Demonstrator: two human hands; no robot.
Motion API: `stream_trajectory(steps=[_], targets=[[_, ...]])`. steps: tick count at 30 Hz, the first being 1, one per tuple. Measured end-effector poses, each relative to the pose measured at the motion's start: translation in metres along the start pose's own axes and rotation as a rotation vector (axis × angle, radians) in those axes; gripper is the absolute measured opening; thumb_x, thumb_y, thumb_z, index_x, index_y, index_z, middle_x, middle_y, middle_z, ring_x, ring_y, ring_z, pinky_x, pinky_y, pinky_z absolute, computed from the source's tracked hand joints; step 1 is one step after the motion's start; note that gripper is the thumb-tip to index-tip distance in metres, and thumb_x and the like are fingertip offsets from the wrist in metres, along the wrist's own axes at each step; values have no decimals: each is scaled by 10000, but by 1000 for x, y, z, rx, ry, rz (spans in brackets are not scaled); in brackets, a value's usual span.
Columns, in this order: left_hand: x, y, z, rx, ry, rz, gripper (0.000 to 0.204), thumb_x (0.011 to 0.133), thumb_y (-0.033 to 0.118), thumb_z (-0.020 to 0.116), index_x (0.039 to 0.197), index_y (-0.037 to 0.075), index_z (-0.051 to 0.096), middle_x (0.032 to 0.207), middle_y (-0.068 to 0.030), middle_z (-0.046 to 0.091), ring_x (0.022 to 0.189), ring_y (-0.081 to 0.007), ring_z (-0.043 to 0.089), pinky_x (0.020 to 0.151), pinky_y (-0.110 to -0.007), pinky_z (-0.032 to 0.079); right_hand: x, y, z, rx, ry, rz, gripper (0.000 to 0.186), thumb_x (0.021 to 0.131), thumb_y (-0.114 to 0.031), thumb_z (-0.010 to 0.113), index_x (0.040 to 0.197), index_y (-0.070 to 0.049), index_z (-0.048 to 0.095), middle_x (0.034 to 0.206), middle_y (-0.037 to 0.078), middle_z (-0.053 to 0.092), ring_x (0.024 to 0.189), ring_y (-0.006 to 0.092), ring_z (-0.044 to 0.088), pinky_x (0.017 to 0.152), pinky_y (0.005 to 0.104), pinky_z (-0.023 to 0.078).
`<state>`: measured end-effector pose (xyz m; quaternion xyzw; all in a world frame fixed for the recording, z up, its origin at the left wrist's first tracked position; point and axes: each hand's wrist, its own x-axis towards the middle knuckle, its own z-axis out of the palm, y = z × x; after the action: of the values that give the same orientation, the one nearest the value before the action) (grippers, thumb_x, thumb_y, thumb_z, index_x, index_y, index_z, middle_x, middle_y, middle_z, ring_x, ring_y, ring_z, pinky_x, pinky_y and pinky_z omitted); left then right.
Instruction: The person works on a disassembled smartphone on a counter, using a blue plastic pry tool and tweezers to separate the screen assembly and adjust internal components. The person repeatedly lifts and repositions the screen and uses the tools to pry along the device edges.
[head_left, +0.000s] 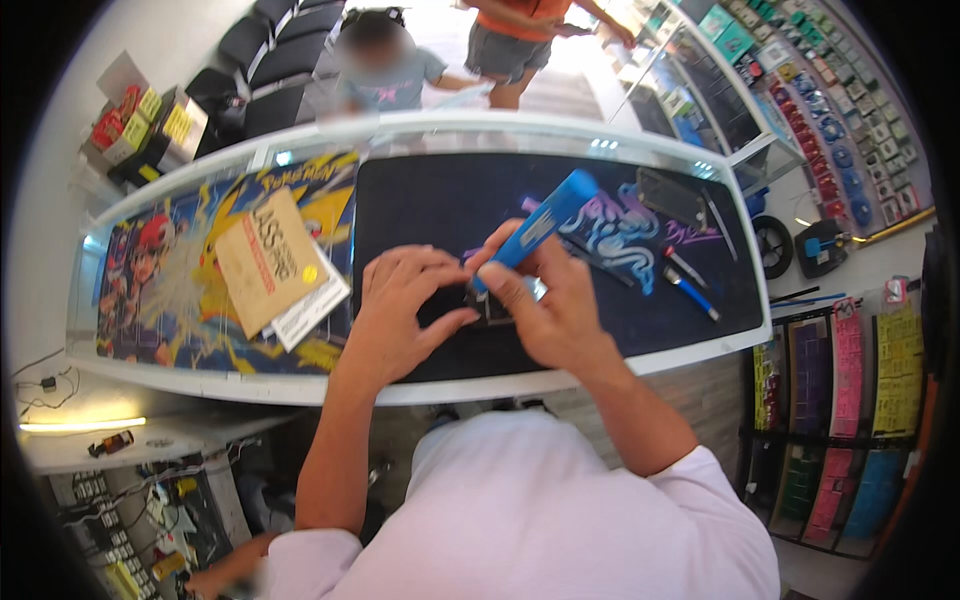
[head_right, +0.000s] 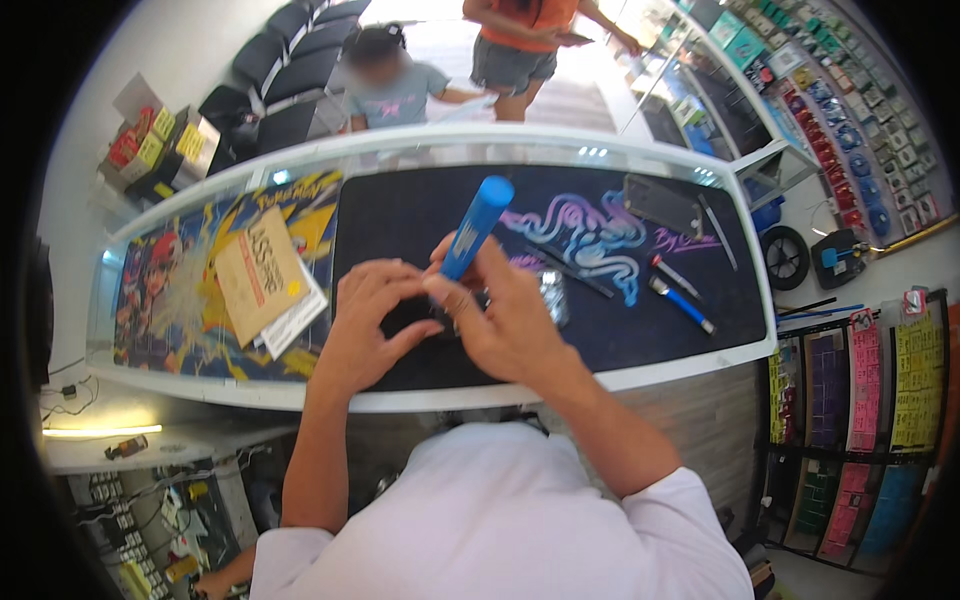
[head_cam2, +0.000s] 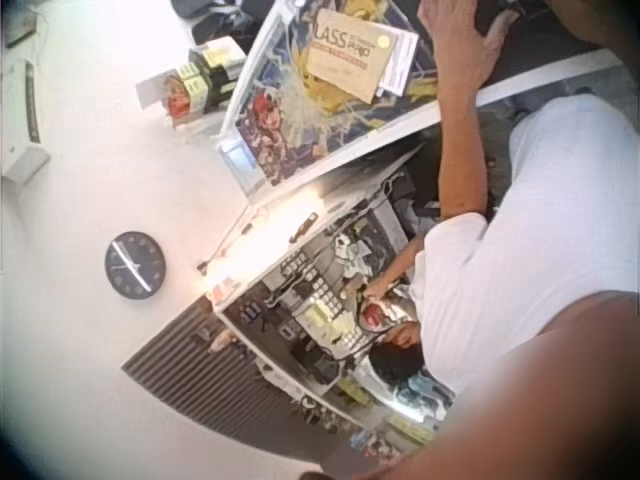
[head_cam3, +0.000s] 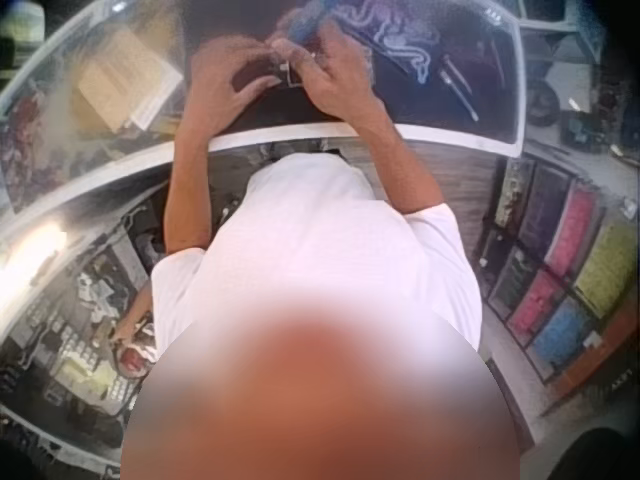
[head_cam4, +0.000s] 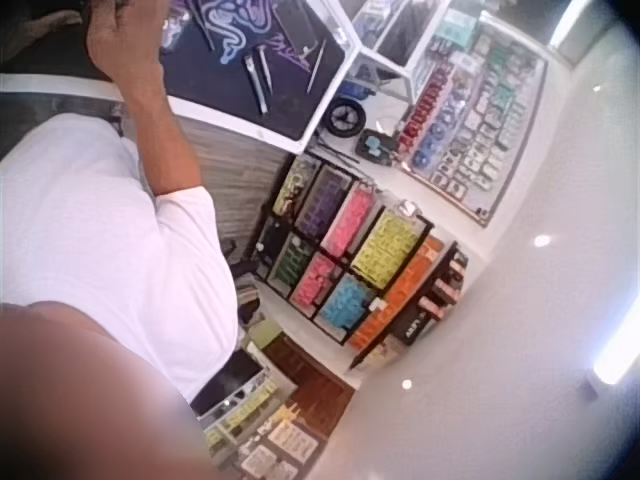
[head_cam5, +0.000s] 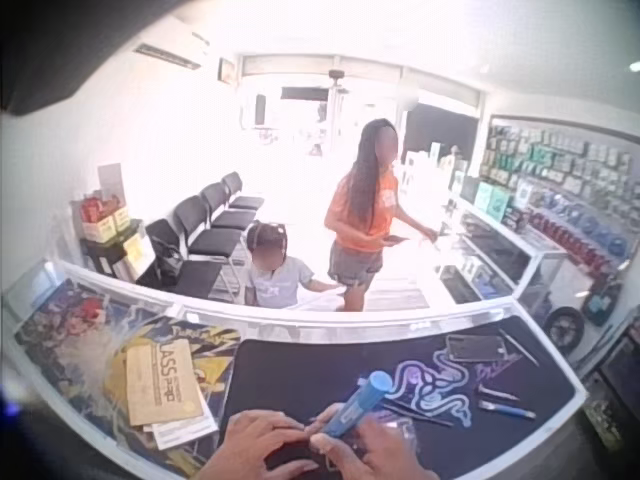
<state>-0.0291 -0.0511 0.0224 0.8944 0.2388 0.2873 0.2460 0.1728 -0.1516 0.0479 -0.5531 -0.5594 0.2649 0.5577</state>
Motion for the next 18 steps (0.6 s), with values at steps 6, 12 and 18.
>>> stream_trajectory(steps=[6, 12, 18], targets=[[7, 8, -3, -37, 31, -26, 241, 858, 179, 926, 1022, 102, 768, 1132, -52, 755, 1258, -308, 647, 1105, -490, 416, 4, -10, 1, 99, -66, 59, 370, 1125, -226, 710, 1379, 9, 583, 1143, 149, 794, 1034, 200, 778, 922, 358, 618], [2, 3, -1, -104, 50, -67, 178, 875, 141, 905, 983, 94, 771, 1060, -52, 754, 1159, -271, 656, 1043, -447, 440, 2, -5, -6, 189, -48, 54, 338, 1132, -205, 697, 1378, -8, 573, 1188, 162, 781, 1090, 210, 773, 963, 355, 605], [-1, 10, -3, -129, 87, -118, 78, 954, 137, 829, 1024, 103, 823, 1059, -37, 761, 1141, -265, 654, 1035, -419, 446, -20, 10, -46, 419, 230, -23, 303, 1134, -151, 681, 1387, -36, 562, 1186, 167, 783, 1101, 223, 770, 965, 368, 621]])
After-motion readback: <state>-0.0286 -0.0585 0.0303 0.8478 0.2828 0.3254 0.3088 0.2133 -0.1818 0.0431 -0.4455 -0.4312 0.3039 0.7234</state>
